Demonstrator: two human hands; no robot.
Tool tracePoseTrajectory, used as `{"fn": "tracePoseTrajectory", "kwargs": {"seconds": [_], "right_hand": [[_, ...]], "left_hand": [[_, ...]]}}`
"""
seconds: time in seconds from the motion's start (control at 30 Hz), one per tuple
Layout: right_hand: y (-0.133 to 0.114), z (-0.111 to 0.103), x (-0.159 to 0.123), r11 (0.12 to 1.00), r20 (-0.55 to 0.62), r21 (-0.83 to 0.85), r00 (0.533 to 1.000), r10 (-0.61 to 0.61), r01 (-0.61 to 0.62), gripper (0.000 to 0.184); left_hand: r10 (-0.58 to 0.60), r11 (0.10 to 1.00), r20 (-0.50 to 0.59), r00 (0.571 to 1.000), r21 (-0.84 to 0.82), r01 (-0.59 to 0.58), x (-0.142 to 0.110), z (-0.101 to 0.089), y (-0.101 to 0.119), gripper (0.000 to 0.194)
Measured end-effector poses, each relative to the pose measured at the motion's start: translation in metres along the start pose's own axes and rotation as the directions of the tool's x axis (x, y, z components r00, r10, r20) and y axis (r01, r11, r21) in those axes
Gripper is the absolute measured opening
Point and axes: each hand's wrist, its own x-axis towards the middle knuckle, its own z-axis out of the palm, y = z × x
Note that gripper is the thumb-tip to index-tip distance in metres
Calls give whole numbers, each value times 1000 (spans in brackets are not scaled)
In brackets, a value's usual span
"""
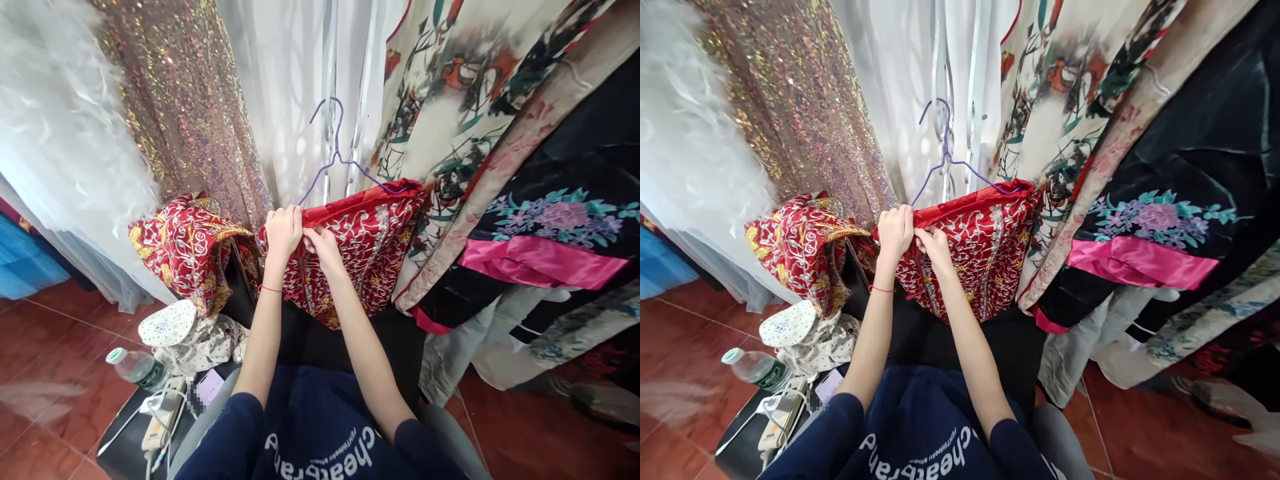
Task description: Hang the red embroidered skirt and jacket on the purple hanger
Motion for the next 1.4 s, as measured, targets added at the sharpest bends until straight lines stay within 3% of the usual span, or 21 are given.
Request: {"fn": "tracePoseTrajectory", "kwargs": {"seconds": [0.27,0.43,0.57,0.67,0.8,0.97,1.1,1.4], "right_hand": [[11,-14,-18,982,87,-148,987,133,-119,42],[22,-25,-44,909,158,-380,956,249,-174,28],[13,-21,-43,890,79,-448,989,128,-80,16],[2,-12,-30,924,-11,-382,1000,2,-6,16],[-3,2,-11,974,-94,-224,996,6,-27,35],[1,11,-3,999,-208,-38,977,-40,33,22],[7,7,-4,998,-168,61,986,16,-6,19],[18,6,-14,991,-63,129,997,46,-38,42]], "left_hand": [[5,1000,-6,1000,-27,-5,1,1,-3,40],[-6,998,-33,999,-59,4,2,4,-2,40],[7,998,-35,999,-57,-9,1,5,-2,47],[18,996,-24,1000,-88,-20,1,4,-5,54],[63,988,50,997,-147,-55,1,-1,-12,52],[88,987,160,983,-144,-65,1,-11,-15,40],[110,981,176,978,-177,-78,-1,-15,-13,42],[157,968,250,955,-229,-99,3,-20,-18,47]]}}
